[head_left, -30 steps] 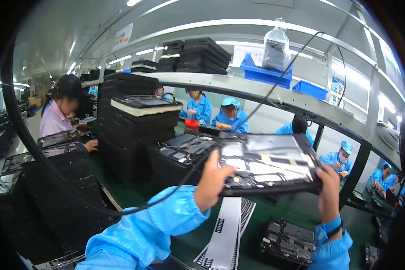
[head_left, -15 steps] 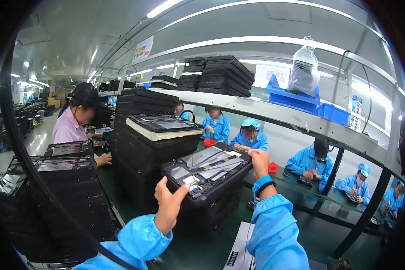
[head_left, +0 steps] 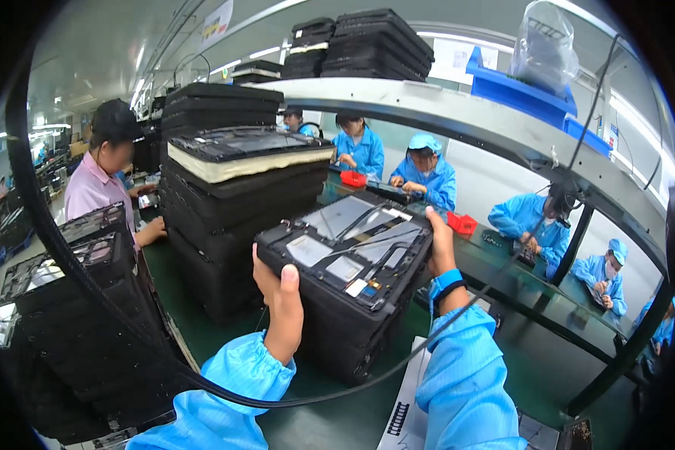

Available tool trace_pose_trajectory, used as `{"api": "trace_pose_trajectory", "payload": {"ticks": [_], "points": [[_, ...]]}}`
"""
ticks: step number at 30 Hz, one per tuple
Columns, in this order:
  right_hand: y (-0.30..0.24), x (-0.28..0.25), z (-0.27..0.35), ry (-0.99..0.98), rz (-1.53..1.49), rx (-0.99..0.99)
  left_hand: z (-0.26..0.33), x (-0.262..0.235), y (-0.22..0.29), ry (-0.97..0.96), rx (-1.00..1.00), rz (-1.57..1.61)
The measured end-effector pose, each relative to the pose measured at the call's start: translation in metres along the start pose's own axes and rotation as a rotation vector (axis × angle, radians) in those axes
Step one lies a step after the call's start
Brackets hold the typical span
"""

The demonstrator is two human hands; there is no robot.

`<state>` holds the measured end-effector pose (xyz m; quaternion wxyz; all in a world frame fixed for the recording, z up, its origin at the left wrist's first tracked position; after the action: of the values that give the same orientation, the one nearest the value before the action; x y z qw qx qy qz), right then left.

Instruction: The person peels adhesive strips from a backing sheet and attaches them onto the edges of a device casing by hand, then stacks the casing onto a pile and repeats the process with another casing.

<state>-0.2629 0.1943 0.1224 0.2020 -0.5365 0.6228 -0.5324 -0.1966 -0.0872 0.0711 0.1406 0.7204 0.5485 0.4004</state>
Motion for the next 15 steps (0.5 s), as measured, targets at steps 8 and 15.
{"api": "trace_pose_trajectory", "payload": {"ticks": [8,15], "points": [[0.032,-0.135,0.006,0.045,1.437,-0.101,0.002,0.001,-0.003,-0.019,0.041,0.066],[0.092,-0.125,0.058,-0.143,2.108,-0.318,-0.004,-0.004,-0.019,-0.057,0.019,0.129]]}}
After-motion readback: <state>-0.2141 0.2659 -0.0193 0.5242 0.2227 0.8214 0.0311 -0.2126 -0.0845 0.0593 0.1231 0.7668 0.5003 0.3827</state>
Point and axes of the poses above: each hand's wrist, its own z-axis away from the middle knuckle, its own x-axis out of the palm, y = z × x, the point moved 4 cm from there along -z, towards the middle knuckle, and after that the axes turned 7 degrees about z, right-handed, at the moved point
